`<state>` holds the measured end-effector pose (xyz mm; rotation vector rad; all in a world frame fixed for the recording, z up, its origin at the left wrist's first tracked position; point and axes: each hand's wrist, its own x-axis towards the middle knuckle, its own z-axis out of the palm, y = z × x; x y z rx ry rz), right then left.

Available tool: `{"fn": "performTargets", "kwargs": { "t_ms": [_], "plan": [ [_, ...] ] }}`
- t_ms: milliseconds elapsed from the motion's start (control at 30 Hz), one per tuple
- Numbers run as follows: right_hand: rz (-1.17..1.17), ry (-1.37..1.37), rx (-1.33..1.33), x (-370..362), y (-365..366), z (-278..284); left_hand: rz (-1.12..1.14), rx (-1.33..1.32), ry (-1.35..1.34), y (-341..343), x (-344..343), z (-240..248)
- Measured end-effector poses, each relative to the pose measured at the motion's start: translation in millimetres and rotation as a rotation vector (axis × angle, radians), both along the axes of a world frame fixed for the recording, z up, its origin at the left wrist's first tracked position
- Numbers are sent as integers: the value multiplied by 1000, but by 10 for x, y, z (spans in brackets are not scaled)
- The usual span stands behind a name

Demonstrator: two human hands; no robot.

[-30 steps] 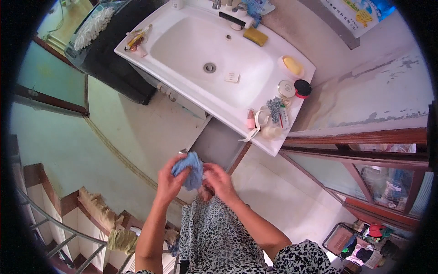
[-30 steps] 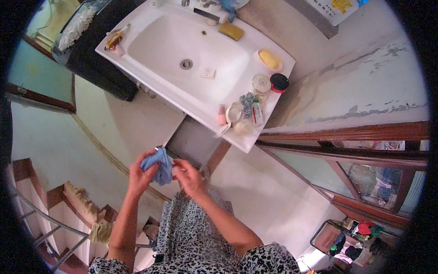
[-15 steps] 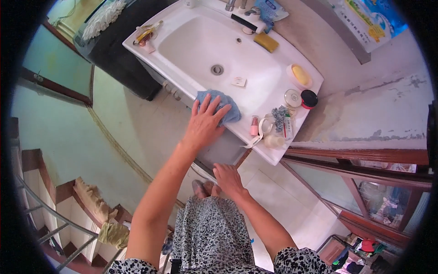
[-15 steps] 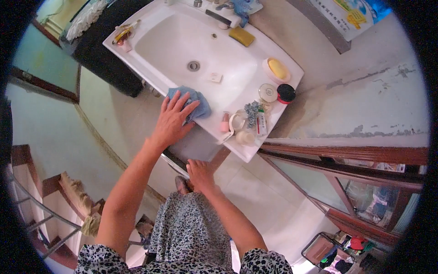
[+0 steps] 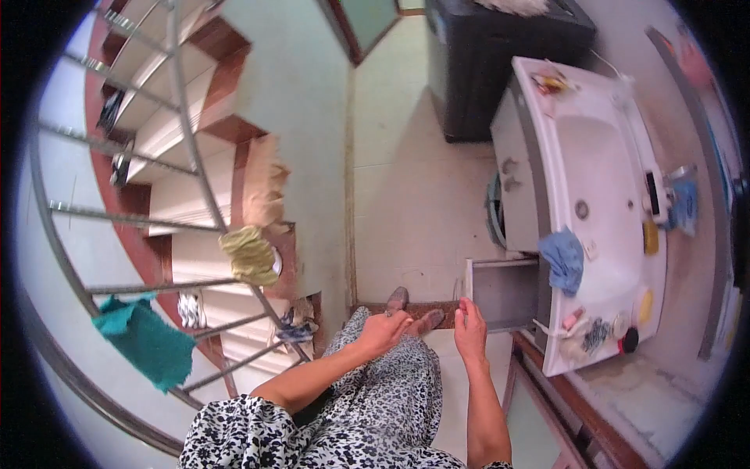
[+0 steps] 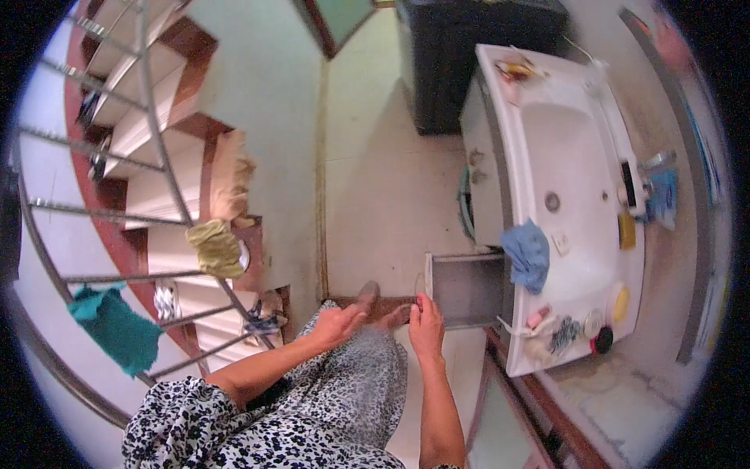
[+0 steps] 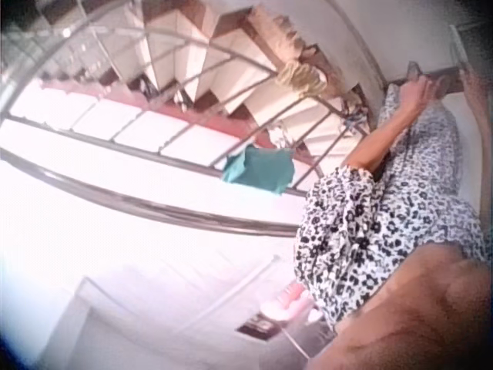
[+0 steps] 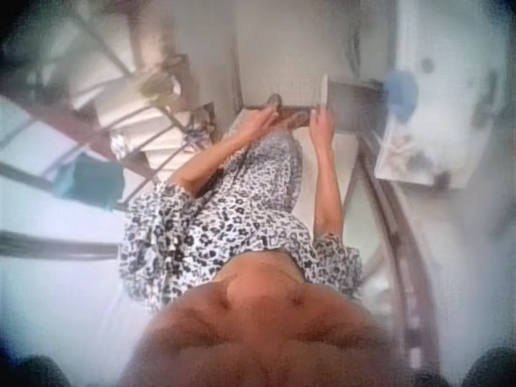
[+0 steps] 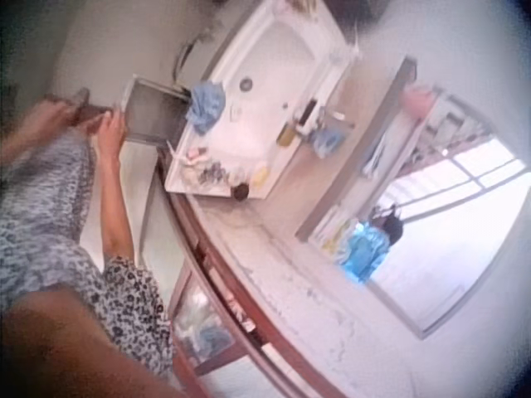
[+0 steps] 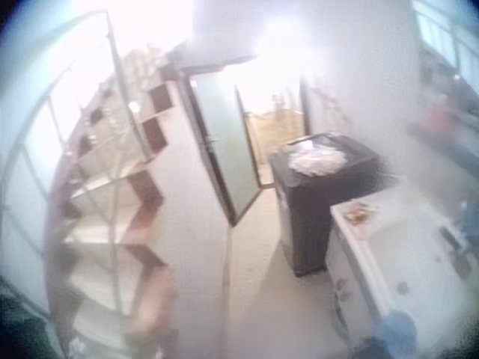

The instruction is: The person washes a blue cloth, a tan cloth, and a red lid in a bathroom sink, then carries the items through a doorway into a courtyard and back to the sink to wash a white elastic strap.

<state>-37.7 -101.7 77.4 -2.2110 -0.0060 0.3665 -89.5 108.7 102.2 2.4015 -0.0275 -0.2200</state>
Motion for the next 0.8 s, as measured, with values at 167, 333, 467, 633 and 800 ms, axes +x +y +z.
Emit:
{"fn": "performTargets", "kwargs": {
  "t_ms": [167, 333, 467, 633, 800],
  "plan": [
    [209, 15, 82, 140, 385, 143, 261, 44, 150, 418, -542, -30],
    [419, 88, 94, 102, 705, 75, 654, -79, 197, 443, -1042, -114],
    [572, 153, 88, -132, 833, -62, 833, -31, 263, 578, -1378, -169],
    [721, 232, 62, -458, 965, -108, 923, 104, 437, 856, -1860, -354],
    [785, 245, 85, -638, 1086, -239, 980, 125, 481, 1201, -1971, -433]
  ]
}}
